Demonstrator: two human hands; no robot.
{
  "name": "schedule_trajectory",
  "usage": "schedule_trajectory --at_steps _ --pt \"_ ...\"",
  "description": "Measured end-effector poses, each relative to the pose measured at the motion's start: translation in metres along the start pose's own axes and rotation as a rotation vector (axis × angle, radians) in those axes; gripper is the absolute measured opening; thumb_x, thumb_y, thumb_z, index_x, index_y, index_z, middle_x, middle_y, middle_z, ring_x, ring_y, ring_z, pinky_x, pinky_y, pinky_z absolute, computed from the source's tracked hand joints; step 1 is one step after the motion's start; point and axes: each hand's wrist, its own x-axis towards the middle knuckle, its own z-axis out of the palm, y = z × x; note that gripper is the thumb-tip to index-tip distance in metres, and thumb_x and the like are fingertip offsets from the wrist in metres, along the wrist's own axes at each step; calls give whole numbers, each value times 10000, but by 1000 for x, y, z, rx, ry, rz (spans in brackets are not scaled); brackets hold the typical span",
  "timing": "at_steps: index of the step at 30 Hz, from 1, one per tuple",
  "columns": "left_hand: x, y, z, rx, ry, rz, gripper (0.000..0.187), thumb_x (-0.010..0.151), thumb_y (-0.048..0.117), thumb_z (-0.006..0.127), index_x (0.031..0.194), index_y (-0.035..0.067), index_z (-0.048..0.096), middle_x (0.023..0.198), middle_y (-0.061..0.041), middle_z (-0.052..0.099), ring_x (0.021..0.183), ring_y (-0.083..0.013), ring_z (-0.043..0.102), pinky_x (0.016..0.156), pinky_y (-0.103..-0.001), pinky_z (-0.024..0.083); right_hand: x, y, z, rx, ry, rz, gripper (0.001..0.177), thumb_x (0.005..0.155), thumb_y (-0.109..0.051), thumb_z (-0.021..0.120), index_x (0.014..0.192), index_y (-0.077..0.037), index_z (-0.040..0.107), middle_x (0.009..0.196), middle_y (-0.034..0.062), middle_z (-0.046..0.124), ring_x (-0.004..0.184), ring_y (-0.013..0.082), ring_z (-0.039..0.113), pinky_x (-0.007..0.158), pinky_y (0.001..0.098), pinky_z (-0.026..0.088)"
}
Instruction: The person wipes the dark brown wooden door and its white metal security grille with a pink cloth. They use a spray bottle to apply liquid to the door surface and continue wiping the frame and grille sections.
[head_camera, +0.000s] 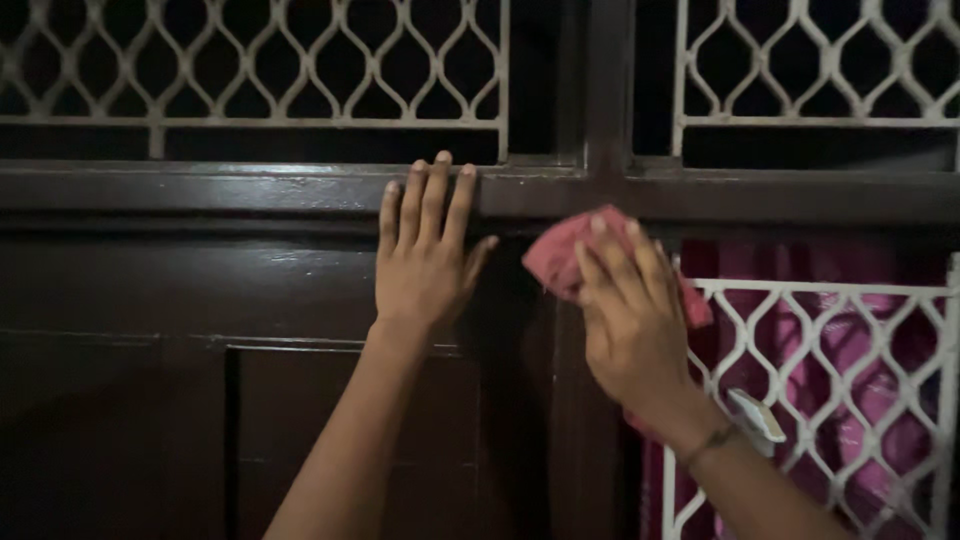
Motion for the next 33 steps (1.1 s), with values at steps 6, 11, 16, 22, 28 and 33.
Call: schedule_trajectory --at_steps 6,11,16,22,28,33 --pt "-11 -11 9 16 -67 12 748 1041 524 511 1654 199 232 1707 -86 206 1591 -265 130 1304 -495 92 66 43 5 -54 50 10 383 1071 -92 526 1420 24 633 1609 169 480 1506 429 388 1270 569 258" --pt "-12 -13 9 23 -97 22 741 1057 575 461 1660 214 226 1712 -70 183 1591 -258 112 1308 -492 77 48 24 20 -44 126 77 382 1048 -76 539 1405 6 648 1593 139 514 1520 410 387 1279 593 242" --pt "-12 -14 6 17 -87 27 729 1083 576 457 1675 218 227 1722 -70 178 1601 -255 100 1318 -487 70 -3 1 22 43 125 82 362 1045 -57 543 1379 9 666 1580 138 522 1543 393 369 1291 560 272" --pt "-14 -7 8 -59 -96 -18 743 1086 574 463 1675 188 226 1728 -86 176 1605 -279 85 1311 -517 30 -32 -10 15 76 85 70 339 1035 -47 539 1350 3 655 1569 144 522 1554 376 365 1304 499 310" --pt "-12 -4 7 -65 -94 -34 755 1064 587 466 1664 194 229 1714 -92 186 1596 -282 91 1302 -524 16 31 18 19 -5 47 42 413 1093 -86 497 1485 5 589 1650 162 428 1566 413 283 1295 567 217" --pt "-13 -6 4 -47 -115 -11 756 1071 581 456 1675 191 222 1722 -101 181 1601 -282 87 1303 -520 16 46 16 23 -23 44 103 442 1091 -118 482 1512 -16 569 1664 128 414 1571 395 278 1298 576 189"
